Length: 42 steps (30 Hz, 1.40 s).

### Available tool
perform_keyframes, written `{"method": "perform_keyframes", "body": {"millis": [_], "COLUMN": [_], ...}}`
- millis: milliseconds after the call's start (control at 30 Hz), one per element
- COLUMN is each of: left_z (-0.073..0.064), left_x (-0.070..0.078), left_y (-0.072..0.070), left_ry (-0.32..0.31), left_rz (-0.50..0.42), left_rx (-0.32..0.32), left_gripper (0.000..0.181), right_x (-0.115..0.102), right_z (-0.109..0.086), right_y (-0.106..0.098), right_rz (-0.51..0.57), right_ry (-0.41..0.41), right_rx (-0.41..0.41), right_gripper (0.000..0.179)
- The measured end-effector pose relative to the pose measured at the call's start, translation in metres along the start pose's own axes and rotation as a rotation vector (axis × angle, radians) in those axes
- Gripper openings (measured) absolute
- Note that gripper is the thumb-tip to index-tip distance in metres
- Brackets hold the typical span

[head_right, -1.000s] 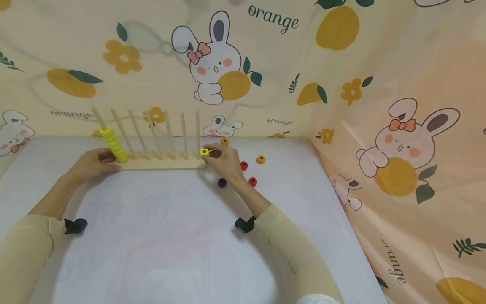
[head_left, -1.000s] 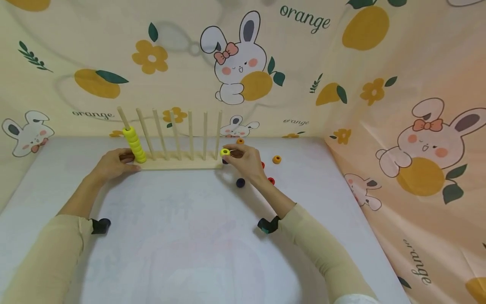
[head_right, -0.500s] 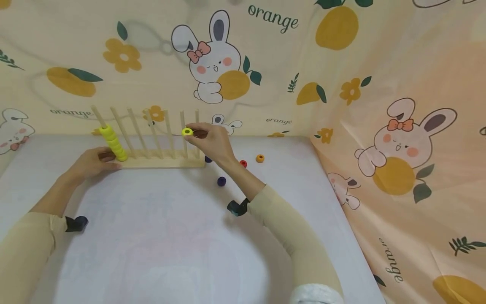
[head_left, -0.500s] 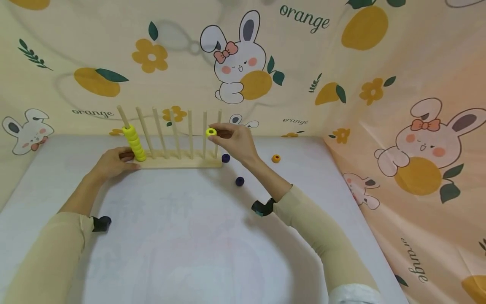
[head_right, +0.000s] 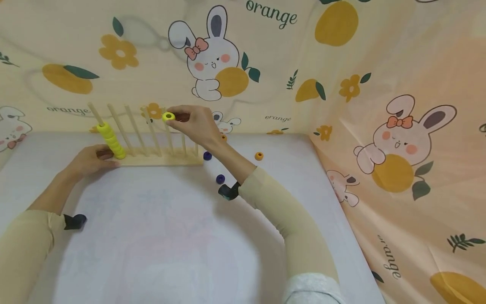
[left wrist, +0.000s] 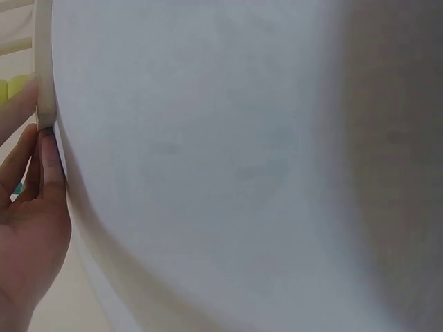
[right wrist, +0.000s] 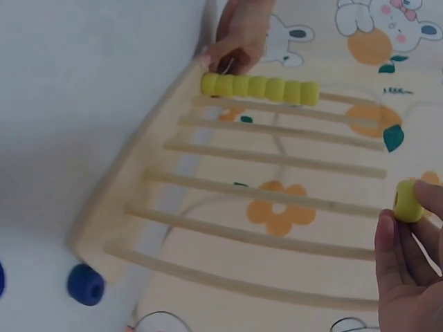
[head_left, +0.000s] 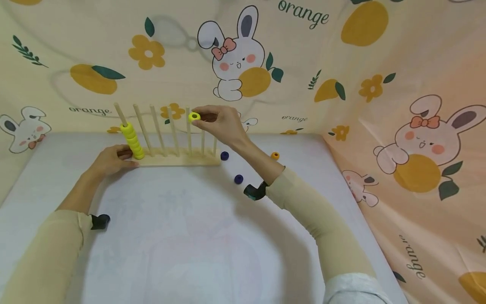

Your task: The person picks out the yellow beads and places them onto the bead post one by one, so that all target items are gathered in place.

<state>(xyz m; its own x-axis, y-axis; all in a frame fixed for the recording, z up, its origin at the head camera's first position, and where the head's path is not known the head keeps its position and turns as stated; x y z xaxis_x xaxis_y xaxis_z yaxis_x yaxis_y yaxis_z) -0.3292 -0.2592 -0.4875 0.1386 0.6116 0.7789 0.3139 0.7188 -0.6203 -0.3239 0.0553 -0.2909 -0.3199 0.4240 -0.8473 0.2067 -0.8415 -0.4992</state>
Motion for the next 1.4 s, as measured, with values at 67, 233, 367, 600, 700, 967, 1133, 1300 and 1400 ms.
{"method": "perform_keyframes", "body": {"millis": [67, 233, 367, 600, 700, 967, 1133, 1300, 1400], "left_z": [-0.001, -0.004, -0.004, -0.002, -0.002, -0.003, -0.004, -0.001, 0.0], "left_x": [-0.001, -0.001, 0.0, 0.0, -0.001, -0.002, 0.0, 0.005, 0.005], "left_y": [0.001, 0.001, -0.002, -0.008, -0.007, -0.007, -0.008, -0.005, -0.001], "left_ry": [-0.002, 0.003, 0.002, 0.025, 0.026, 0.002, -0.005, 0.005, -0.001], "left_rz": [-0.005, -0.015, -0.017, -0.018, -0.026, -0.016, -0.016, -0.032, -0.032], "left_rx": [-0.001, 0.001, 0.003, 0.016, 0.009, 0.02, 0.017, 0.009, -0.002], "left_gripper": [0.089, 0.088, 0.088, 0.087, 0.089, 0.088, 0.088, 0.085, 0.084], "right_x": [-0.006, -0.02, -0.027, -0.038, -0.043, -0.053, -0.06, -0.062, -0.062], "right_z": [0.004, 0.016, 0.028, 0.047, 0.053, 0.07, 0.079, 0.086, 0.089], "right_y": [0.004, 0.013, 0.019, 0.032, 0.039, 0.059, 0.07, 0.081, 0.088], "right_rz": [-0.011, -0.034, -0.054, -0.069, -0.084, -0.11, -0.126, -0.125, -0.167], "right_ry": [-0.019, -0.032, 0.023, 0.028, 0.004, 0.043, 0.04, 0.053, 0.067], "right_rx": [-0.018, -0.037, -0.042, -0.069, -0.079, -0.144, -0.173, -0.201, -0.215], "right_gripper": [0.029, 0.029, 0.03, 0.031, 0.031, 0.034, 0.035, 0.035, 0.037]}}
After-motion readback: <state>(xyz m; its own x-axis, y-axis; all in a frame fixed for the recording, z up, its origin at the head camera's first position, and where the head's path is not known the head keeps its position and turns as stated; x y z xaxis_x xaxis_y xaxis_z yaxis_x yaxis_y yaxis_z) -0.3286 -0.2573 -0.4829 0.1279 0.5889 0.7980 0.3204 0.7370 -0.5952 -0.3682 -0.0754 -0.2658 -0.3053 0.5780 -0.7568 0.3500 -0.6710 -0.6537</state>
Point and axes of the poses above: each hand's wrist, its own z-axis towards the middle knuckle, its own y-axis out of the palm, x = y × z, the point moved 7 cm from there along z, towards the middle knuckle, and after that the axes turned 11 degrees about y, right-handed, at the moved point
